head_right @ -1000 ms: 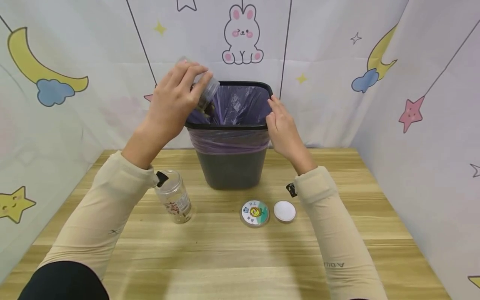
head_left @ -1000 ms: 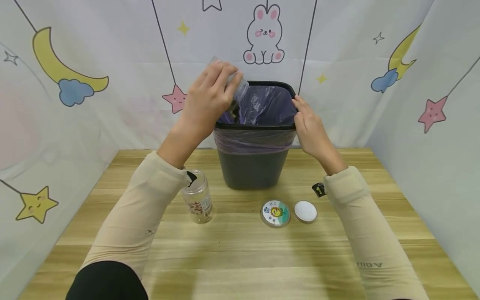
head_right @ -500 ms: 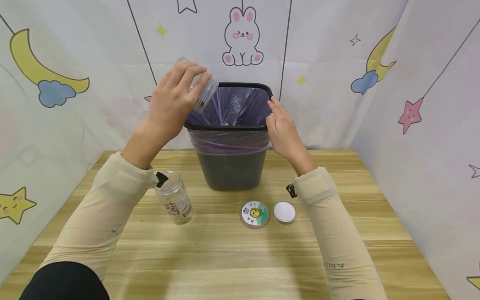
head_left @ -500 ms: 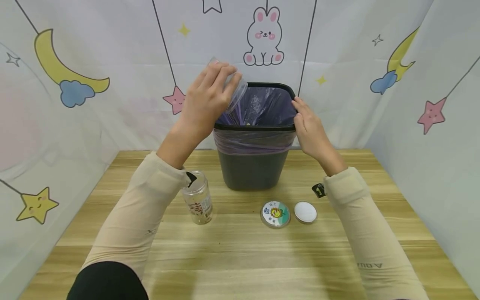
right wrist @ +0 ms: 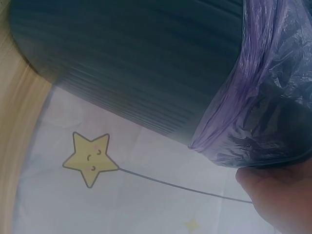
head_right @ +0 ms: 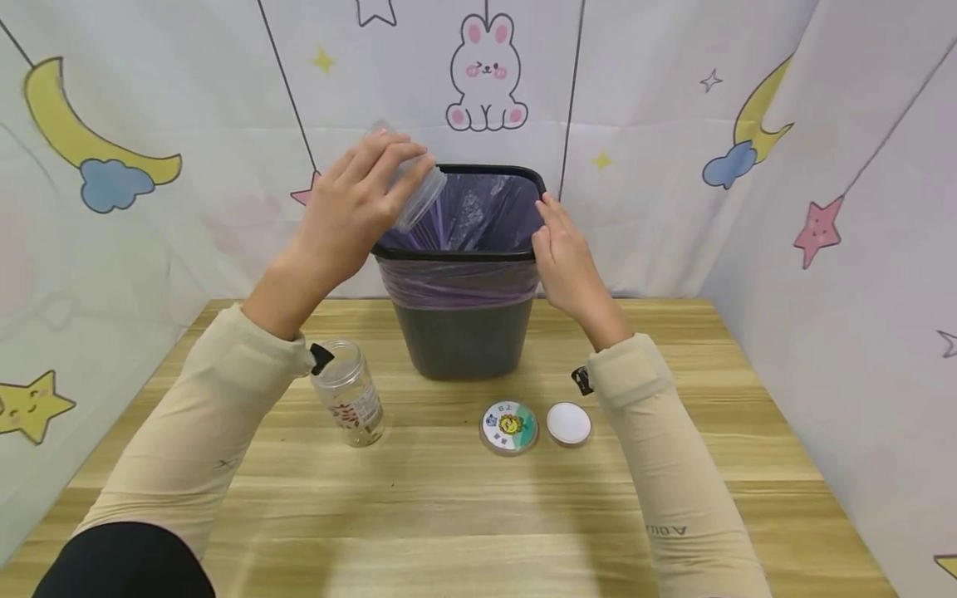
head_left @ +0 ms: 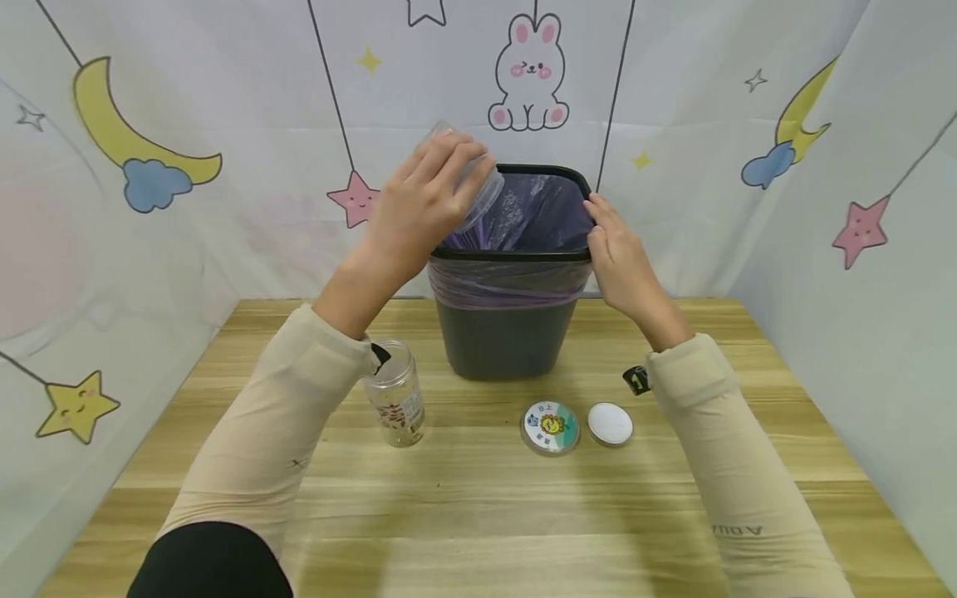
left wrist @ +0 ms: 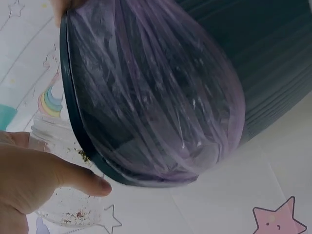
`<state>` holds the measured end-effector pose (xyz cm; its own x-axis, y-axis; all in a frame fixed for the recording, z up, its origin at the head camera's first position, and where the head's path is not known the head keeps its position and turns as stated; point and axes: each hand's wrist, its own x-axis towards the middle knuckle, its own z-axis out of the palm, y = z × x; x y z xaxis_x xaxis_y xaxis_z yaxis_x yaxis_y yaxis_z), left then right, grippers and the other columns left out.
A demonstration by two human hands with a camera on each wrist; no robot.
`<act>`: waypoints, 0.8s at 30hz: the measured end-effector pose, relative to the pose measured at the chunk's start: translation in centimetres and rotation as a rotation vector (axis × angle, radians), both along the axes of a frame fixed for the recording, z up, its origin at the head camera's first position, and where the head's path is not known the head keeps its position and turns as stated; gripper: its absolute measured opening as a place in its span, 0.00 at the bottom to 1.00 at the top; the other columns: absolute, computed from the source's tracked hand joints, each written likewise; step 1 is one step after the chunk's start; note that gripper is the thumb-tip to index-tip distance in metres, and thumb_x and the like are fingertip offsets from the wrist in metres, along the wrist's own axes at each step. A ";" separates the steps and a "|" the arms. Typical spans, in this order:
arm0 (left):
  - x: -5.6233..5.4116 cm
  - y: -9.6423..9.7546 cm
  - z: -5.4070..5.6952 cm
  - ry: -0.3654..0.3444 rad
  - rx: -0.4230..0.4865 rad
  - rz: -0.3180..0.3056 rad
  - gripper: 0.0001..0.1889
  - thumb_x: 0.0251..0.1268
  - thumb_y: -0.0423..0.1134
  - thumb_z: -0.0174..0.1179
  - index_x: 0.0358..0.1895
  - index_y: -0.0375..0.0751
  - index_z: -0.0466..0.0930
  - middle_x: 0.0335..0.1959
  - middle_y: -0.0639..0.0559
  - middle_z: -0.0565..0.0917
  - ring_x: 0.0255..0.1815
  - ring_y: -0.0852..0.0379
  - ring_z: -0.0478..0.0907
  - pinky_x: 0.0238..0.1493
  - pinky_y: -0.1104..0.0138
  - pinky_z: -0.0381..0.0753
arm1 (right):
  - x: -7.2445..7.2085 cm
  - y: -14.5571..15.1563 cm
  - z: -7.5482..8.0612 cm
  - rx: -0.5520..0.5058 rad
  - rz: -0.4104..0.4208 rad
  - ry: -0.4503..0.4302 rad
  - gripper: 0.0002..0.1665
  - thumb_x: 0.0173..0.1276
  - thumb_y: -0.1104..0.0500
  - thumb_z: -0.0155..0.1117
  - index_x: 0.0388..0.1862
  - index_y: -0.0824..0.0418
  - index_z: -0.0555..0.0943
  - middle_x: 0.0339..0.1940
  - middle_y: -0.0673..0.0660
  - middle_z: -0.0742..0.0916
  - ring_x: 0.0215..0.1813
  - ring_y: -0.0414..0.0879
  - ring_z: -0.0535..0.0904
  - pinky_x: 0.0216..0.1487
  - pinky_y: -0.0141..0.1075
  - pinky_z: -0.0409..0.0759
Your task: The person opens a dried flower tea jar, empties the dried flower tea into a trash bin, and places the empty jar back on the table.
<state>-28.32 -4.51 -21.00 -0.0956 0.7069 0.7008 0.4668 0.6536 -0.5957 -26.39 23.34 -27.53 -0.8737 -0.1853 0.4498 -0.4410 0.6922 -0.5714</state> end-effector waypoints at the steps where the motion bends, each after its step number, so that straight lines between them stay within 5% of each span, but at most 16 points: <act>1: 0.0 0.0 0.0 -0.003 -0.007 -0.004 0.21 0.68 0.16 0.50 0.59 0.34 0.80 0.56 0.42 0.79 0.62 0.45 0.72 0.72 0.62 0.62 | 0.0 0.0 0.0 0.001 0.002 0.001 0.33 0.80 0.57 0.28 0.78 0.71 0.57 0.81 0.62 0.57 0.81 0.52 0.47 0.79 0.45 0.45; 24: 0.2 -0.5 -0.1 -0.007 0.001 0.027 0.24 0.65 0.15 0.51 0.61 0.35 0.79 0.58 0.41 0.78 0.62 0.44 0.72 0.71 0.61 0.64 | 0.2 0.0 0.0 -0.006 0.003 0.006 0.33 0.81 0.55 0.28 0.78 0.69 0.56 0.81 0.61 0.56 0.81 0.53 0.46 0.78 0.47 0.46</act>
<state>-28.14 -5.03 -21.07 -0.1195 0.7031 0.7009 0.4528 0.6669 -0.5918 -26.14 23.31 -27.56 -0.8706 -0.1853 0.4558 -0.4462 0.6878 -0.5726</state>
